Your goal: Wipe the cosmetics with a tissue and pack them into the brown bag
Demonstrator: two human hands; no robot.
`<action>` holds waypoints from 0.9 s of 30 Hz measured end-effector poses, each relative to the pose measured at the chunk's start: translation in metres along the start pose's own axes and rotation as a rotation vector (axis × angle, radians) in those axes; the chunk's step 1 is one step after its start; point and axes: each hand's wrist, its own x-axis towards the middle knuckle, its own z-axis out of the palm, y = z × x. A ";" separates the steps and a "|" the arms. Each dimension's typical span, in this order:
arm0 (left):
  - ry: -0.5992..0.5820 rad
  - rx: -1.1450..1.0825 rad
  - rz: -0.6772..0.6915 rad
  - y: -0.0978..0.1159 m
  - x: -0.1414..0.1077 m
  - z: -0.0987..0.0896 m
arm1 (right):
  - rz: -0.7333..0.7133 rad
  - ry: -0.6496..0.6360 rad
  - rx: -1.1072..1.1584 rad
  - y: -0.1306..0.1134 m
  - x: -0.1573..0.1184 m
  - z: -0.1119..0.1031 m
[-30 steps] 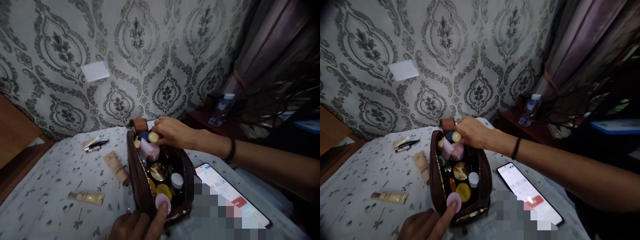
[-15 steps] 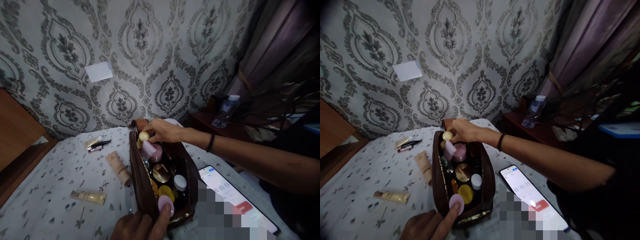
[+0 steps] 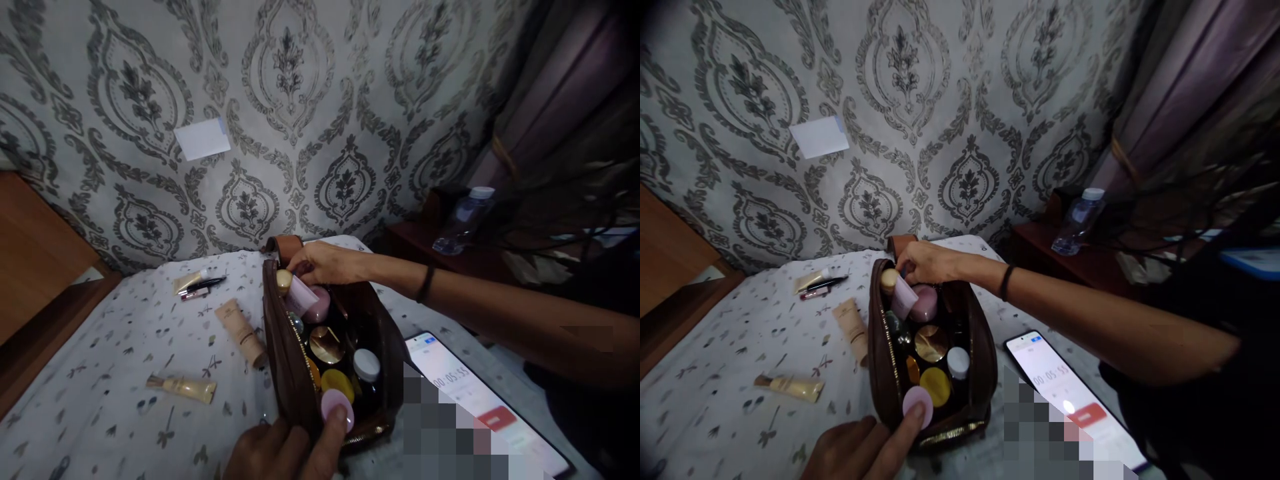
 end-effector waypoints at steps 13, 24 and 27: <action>0.097 0.041 0.020 -0.002 0.018 -0.039 | 0.108 0.187 -0.054 -0.005 -0.018 0.006; -0.356 0.192 -0.858 -0.177 -0.040 -0.052 | 0.008 0.591 -0.165 -0.084 -0.086 0.031; -0.380 0.231 -0.935 -0.225 -0.042 -0.044 | -0.143 0.644 -0.154 -0.113 -0.104 0.054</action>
